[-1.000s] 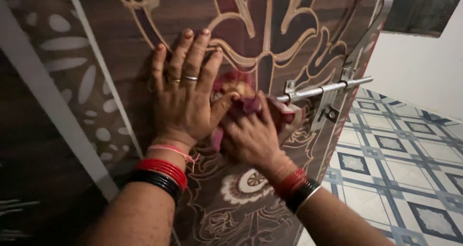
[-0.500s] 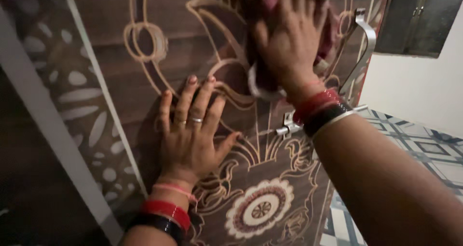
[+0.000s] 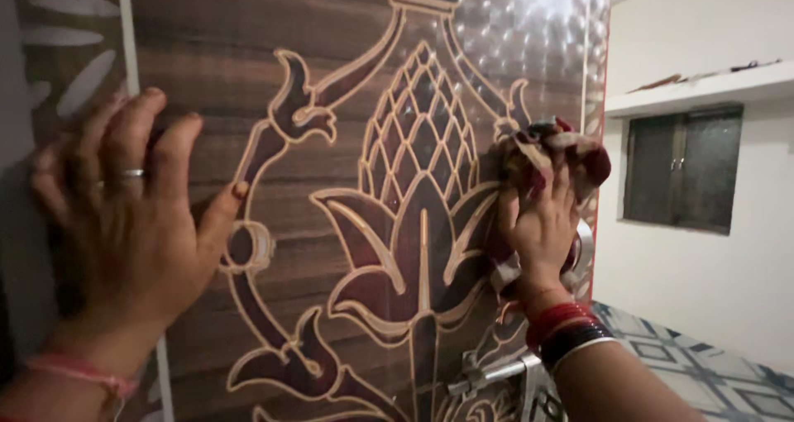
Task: The person wipes a patterned door with a maroon cloth, moving the cloth in circular and vertical motions across the surface. The person uses both hands to press and rub the cloth against the door, covering different sections repeatedly.
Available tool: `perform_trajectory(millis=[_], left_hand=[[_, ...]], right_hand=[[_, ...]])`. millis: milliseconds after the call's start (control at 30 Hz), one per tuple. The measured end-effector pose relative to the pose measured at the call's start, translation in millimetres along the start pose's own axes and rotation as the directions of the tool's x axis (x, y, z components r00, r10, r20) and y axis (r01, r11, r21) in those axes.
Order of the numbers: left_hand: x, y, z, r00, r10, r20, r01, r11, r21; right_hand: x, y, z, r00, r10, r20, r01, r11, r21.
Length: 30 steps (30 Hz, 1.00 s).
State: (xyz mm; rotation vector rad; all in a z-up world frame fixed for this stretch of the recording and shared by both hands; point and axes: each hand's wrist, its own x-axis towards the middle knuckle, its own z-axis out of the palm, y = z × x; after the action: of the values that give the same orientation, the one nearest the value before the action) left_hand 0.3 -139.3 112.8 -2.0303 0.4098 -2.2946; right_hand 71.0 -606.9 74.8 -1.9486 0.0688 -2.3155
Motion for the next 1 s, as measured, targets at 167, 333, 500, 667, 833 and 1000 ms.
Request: perform_trajectory(millis=[167, 333, 500, 667, 833, 1000], left_hand=[[10.0, 7.8, -0.8, 0.997, -0.037, -0.062, 0.037, 0.999, 0.006], [8.9, 9.8, 10.1, 0.99, -0.076, -0.115, 0.06, 0.99, -0.131], [8.9, 8.8, 9.8, 0.984, -0.083, -0.155, 0.054, 0.982, -0.183], [2.8, 6.2, -6.1, 0.97, -0.164, -0.178, 0.084, 0.918, -0.387], [15.4, -27.1, -1.9, 0.983, -0.045, -0.18, -0.022, 0.935, -0.354], [54.9, -173.7, -1.3, 0.983, -0.073, -0.168, 0.053, 0.992, -0.119]], right_hand=[[9.3, 1.4, 0.5, 0.999, -0.013, -0.031, 0.004, 0.965, -0.263], [62.7, -36.0, 19.9, 0.908, 0.42, 0.004, -0.419, 0.906, 0.055], [97.9, -193.6, 42.4, 0.992, -0.099, -0.079, 0.093, 0.992, -0.08], [86.9, -353.7, -7.2, 0.938, -0.345, -0.038, 0.341, 0.898, 0.278], [105.9, -358.2, -24.5, 0.878, -0.467, -0.104, 0.474, 0.823, 0.314], [119.0, -342.9, -6.4, 0.962, -0.274, -0.011, 0.27, 0.939, 0.215]])
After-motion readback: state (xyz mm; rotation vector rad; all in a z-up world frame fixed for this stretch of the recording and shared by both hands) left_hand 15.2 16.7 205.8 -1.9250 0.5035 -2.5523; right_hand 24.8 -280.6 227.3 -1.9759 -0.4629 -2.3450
